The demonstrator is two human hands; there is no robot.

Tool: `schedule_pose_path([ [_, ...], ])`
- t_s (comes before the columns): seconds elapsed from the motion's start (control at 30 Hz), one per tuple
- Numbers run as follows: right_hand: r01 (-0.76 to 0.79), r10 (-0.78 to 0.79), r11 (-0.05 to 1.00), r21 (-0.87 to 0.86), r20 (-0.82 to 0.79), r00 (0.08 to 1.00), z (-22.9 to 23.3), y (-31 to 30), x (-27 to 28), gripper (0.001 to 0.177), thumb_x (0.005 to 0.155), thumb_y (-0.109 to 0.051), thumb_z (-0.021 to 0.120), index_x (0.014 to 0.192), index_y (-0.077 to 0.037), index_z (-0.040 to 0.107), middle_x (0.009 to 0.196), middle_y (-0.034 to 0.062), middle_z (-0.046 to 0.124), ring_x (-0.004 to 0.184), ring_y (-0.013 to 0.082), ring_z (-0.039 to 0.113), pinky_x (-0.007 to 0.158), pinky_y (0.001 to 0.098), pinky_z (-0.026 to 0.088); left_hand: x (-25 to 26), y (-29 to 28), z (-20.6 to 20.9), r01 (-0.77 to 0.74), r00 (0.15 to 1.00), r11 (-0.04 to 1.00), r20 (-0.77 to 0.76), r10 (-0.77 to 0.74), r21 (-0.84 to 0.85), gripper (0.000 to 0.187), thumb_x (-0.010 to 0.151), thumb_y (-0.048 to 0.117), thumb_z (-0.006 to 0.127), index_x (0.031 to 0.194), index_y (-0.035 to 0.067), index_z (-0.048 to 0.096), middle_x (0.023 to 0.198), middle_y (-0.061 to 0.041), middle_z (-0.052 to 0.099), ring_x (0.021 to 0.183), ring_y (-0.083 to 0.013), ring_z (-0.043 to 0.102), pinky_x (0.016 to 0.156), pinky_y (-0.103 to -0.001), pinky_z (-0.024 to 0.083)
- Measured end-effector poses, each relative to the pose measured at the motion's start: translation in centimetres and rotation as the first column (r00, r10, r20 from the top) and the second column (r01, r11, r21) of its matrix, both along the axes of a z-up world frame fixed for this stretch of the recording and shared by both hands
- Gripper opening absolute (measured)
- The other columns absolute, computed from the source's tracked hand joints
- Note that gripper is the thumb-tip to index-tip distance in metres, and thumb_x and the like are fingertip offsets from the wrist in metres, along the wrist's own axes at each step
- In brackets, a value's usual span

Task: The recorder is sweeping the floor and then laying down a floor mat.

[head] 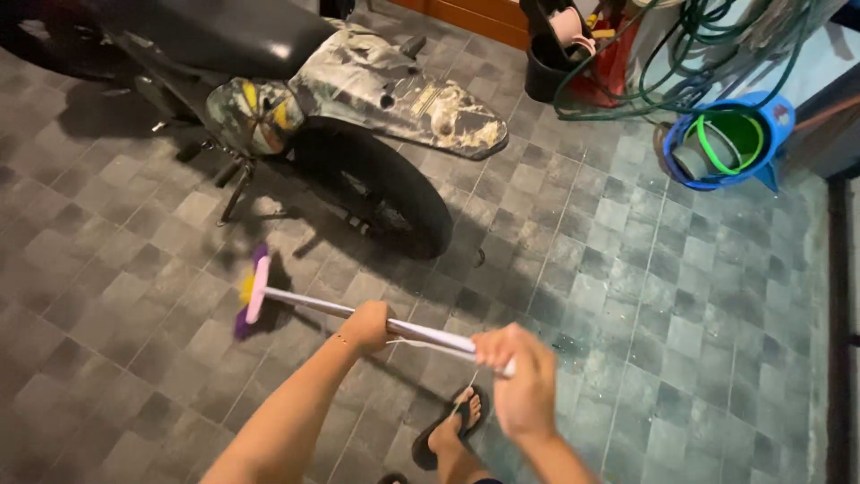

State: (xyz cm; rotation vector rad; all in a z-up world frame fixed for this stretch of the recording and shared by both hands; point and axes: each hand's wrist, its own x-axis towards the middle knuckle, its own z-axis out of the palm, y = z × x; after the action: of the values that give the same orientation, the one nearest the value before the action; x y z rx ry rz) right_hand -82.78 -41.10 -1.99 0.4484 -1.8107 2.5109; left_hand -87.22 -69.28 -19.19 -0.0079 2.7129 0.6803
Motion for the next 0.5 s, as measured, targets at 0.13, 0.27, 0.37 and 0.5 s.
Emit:
schedule_pose_path([
  [0.13, 0.274, -0.326, 0.87, 0.41, 0.062, 0.943, 1.5, 3.0, -1.0, 0.028, 0.096, -0.012, 0.053, 0.074, 0.001, 0.066, 0.083, 0.0157, 0.074, 0.082, 0.0267, 0.071, 0.087, 0.0408, 0.054, -6.3, 5.1, -8.7, 0.244, 0.919, 0.97, -0.321, -0.227, 0.014, 0.04, 0.061, 0.027, 0.089, 0.084, -0.001, 0.072, 0.089, -0.027, 0.07, 0.088, -0.0475, 0.066, 0.076, -0.053, 0.052],
  [0.27, 0.401, -0.351, 0.911, -0.101, 0.322, 0.879, -0.3, 25.0, -6.0, 0.028, 0.103, -0.012, 0.052, 0.083, 0.002, 0.065, 0.082, 0.0134, 0.069, 0.079, 0.027, 0.069, 0.091, 0.0527, 0.058, -9.2, 22.4, 0.7, 0.42, 0.906, 0.886, -0.04, -0.421, 0.193, 0.03, 0.065, 0.024, 0.082, 0.089, 0.008, 0.074, 0.094, -0.023, 0.073, 0.091, -0.0412, 0.07, 0.082, -0.049, 0.055],
  [0.37, 0.193, -0.185, 0.977, -0.087, 0.094, 0.978, 1.4, 39.4, -7.1, 0.043, 0.112, -0.015, 0.044, 0.074, -0.005, 0.061, 0.072, 0.0118, 0.064, 0.069, 0.0262, 0.063, 0.094, 0.0547, 0.053, -10.4, 33.2, 5.6, 0.47, 0.882, 0.835, -0.12, -0.455, 0.286, 0.018, 0.077, 0.023, 0.074, 0.08, 0.006, 0.077, 0.082, -0.024, 0.071, 0.079, -0.0419, 0.072, 0.075, -0.049, 0.058],
  [0.5, 0.173, -0.168, 0.977, 0.127, -0.046, 0.985, 16.5, 29.4, -6.0, 0.055, 0.118, -0.018, 0.039, 0.066, -0.012, 0.055, 0.065, 0.0073, 0.057, 0.062, 0.0233, 0.056, 0.095, 0.0555, 0.05, -12.8, 38.3, 14.0, 0.508, 0.861, 0.646, -0.341, -0.377, 0.569, 0.02, 0.082, 0.024, 0.069, 0.076, 0.005, 0.073, 0.079, -0.025, 0.069, 0.078, -0.0442, 0.068, 0.072, -0.05, 0.055],
])
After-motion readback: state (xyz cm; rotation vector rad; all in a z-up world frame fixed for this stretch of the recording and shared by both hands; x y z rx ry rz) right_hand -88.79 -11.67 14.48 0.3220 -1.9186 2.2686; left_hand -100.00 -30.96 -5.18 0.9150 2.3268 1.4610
